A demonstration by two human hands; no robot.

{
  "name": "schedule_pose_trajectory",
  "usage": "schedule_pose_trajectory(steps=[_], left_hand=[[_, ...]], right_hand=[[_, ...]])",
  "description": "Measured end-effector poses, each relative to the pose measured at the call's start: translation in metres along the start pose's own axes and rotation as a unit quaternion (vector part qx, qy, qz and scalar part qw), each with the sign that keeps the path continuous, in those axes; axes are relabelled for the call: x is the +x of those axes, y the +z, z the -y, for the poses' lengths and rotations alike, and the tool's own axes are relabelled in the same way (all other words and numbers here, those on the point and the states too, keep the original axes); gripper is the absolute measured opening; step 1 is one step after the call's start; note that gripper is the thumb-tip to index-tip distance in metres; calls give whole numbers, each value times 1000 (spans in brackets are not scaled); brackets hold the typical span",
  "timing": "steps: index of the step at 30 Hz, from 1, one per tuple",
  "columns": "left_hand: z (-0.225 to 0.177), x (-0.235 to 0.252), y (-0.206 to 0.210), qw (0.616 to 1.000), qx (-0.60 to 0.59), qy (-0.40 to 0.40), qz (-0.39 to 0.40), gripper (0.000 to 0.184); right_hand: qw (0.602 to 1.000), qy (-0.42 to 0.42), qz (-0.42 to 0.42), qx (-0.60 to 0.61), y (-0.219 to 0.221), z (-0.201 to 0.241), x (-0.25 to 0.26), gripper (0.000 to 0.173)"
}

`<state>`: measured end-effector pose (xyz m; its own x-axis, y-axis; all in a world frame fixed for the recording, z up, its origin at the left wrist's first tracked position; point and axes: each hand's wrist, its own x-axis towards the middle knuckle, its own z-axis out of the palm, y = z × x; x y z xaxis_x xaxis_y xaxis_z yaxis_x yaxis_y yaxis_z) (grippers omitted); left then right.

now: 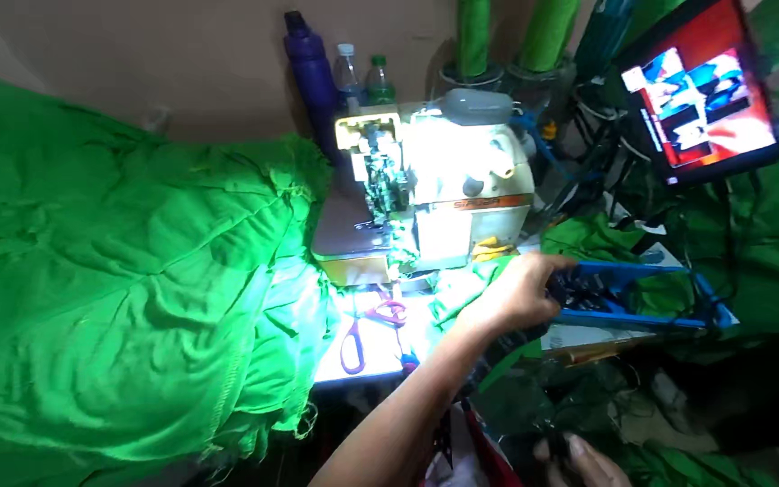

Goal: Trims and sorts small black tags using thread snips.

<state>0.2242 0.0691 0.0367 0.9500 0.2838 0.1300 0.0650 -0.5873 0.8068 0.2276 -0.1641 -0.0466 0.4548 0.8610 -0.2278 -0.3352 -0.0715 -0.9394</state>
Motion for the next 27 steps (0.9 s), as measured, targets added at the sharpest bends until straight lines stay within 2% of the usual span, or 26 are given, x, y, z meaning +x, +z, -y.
schedule_pose_trajectory(steps=[4,7,10,16,22,27], left_hand=[[-3,-65,13,990,-132,47,-16,53],[2,-103,25,972,-211,93,-33,49],[8,-125,24,956,-279,83,-42,45],[19,-156,19,935,-346,78,-13,43],[23,-164,15,913,-394,104,-24,31],[27,-170,14,911,-398,100,-38,29]], right_hand=[[989,-130,-32,-56,0,24,14,29],[979,-182,-51,-73,20,37,28,12],[978,-192,-31,-81,34,37,34,18],[971,-233,-32,-36,34,44,42,15],[969,-244,-18,-38,42,45,51,11],[972,-230,-5,-45,46,41,57,12]])
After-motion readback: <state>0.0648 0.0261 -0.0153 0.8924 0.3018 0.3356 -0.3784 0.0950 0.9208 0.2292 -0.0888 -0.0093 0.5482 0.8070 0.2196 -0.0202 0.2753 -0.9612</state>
